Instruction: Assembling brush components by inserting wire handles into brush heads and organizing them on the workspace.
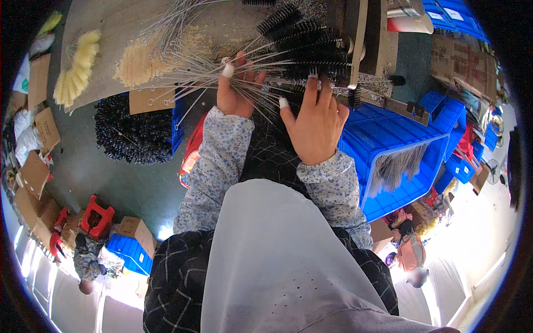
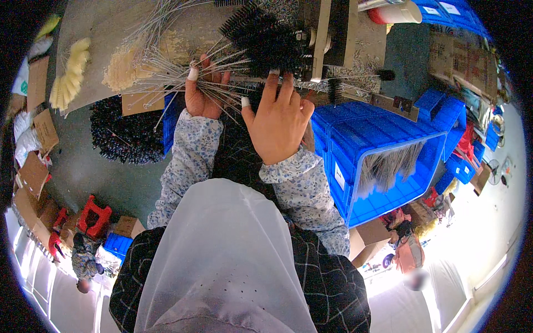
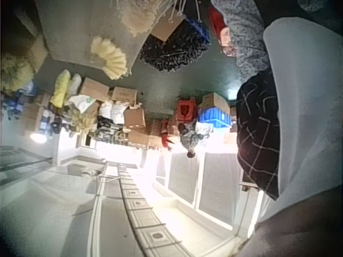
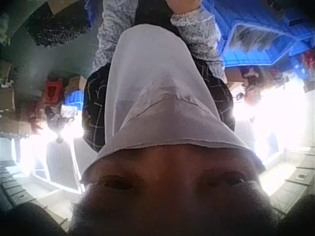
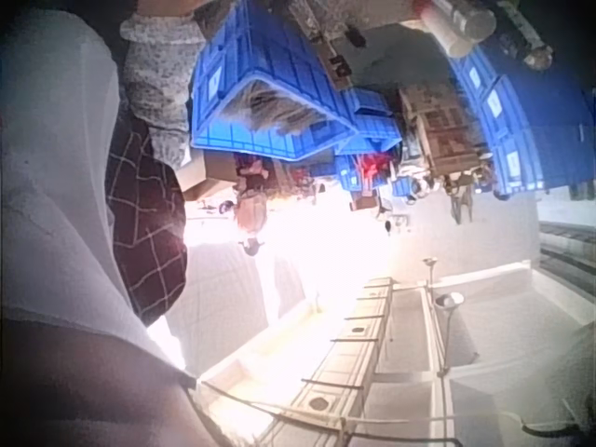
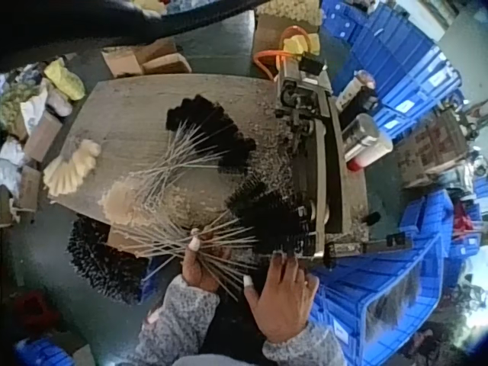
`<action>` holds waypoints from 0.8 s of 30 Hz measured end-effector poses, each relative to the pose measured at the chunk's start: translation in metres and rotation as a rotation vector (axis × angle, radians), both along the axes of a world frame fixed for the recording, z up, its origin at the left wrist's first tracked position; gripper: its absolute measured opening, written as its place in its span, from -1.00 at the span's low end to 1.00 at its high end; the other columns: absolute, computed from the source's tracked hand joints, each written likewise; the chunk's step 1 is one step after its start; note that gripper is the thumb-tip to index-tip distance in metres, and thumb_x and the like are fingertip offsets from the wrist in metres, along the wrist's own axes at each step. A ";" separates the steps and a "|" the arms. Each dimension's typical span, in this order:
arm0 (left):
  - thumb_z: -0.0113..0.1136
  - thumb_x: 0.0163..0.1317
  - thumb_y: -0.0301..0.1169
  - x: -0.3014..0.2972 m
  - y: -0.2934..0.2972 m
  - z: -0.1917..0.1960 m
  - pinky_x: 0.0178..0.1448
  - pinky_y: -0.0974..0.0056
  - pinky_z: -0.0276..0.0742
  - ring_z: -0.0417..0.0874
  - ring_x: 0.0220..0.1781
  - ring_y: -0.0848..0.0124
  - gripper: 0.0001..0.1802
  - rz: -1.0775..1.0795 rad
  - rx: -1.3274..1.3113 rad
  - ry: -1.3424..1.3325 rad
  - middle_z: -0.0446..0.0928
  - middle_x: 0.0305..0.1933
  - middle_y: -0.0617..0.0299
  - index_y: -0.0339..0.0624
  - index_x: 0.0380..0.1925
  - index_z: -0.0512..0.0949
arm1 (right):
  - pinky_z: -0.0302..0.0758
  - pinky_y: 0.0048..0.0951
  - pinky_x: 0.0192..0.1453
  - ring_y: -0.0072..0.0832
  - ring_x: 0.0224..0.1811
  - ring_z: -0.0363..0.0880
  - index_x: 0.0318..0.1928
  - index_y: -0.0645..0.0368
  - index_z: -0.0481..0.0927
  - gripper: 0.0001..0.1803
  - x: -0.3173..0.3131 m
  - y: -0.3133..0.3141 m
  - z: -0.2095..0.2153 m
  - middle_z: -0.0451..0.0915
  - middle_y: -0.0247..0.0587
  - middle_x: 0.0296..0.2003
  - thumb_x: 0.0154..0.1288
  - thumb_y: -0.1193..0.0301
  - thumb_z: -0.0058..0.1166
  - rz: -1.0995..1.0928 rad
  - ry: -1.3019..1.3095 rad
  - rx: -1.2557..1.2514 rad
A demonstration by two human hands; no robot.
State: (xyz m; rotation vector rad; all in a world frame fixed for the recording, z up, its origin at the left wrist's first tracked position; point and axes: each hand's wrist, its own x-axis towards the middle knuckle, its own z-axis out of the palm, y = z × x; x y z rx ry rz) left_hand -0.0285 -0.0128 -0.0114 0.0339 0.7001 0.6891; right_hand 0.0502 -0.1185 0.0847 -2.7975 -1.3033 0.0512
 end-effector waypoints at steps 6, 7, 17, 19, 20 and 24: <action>0.06 0.07 -0.25 -0.003 0.000 -0.002 -0.01 0.13 0.40 0.46 -0.15 0.45 -0.60 -0.002 0.006 -0.039 0.44 -0.12 0.37 -0.05 -0.07 0.33 | 0.21 -0.26 -0.16 -0.31 -0.27 0.44 -0.05 0.18 0.35 -0.47 0.001 0.002 0.001 0.32 -0.08 -0.02 -0.01 0.12 -0.05 0.081 -0.006 -0.065; 0.06 0.07 -0.25 -0.001 -0.001 -0.002 -0.01 0.13 0.40 0.46 -0.15 0.45 -0.60 -0.002 0.003 -0.039 0.44 -0.12 0.37 -0.05 -0.07 0.33 | 0.21 -0.26 -0.16 -0.31 -0.27 0.44 -0.05 0.18 0.35 -0.47 0.002 0.001 0.000 0.32 -0.08 -0.02 -0.01 0.12 -0.05 0.081 -0.007 -0.068; 0.07 0.06 -0.25 0.001 -0.001 0.002 0.01 0.17 0.39 0.44 -0.13 0.45 -0.59 -0.002 0.006 -0.020 0.43 -0.13 0.38 -0.07 -0.06 0.33 | 0.21 -0.25 -0.16 -0.32 -0.27 0.43 -0.09 0.17 0.39 -0.50 0.005 0.003 0.002 0.30 -0.11 -0.01 -0.01 0.12 -0.05 0.051 -0.008 -0.081; 0.07 0.06 -0.25 0.002 0.000 0.004 0.02 0.17 0.39 0.43 -0.12 0.44 -0.58 -0.014 0.012 -0.009 0.43 -0.14 0.38 -0.08 -0.06 0.32 | 0.20 -0.24 -0.16 -0.31 -0.26 0.43 -0.10 0.17 0.39 -0.50 0.004 0.004 0.002 0.29 -0.11 -0.01 -0.01 0.12 -0.04 0.038 -0.006 -0.082; 0.07 0.05 -0.25 0.002 0.000 0.005 0.02 0.17 0.39 0.43 -0.12 0.44 -0.57 -0.006 0.017 0.011 0.42 -0.13 0.38 -0.09 -0.05 0.32 | 0.20 -0.23 -0.16 -0.31 -0.26 0.43 -0.09 0.17 0.39 -0.50 0.003 0.004 0.001 0.28 -0.11 -0.01 -0.01 0.13 -0.04 0.034 -0.003 -0.080; 0.06 0.05 -0.24 0.004 0.001 0.007 0.03 0.17 0.38 0.43 -0.13 0.41 -0.55 0.011 0.018 0.047 0.40 -0.11 0.35 -0.10 -0.03 0.30 | 0.19 -0.22 -0.15 -0.31 -0.25 0.42 -0.08 0.17 0.39 -0.49 0.004 0.004 0.002 0.28 -0.12 -0.02 -0.01 0.13 -0.03 0.040 0.005 -0.085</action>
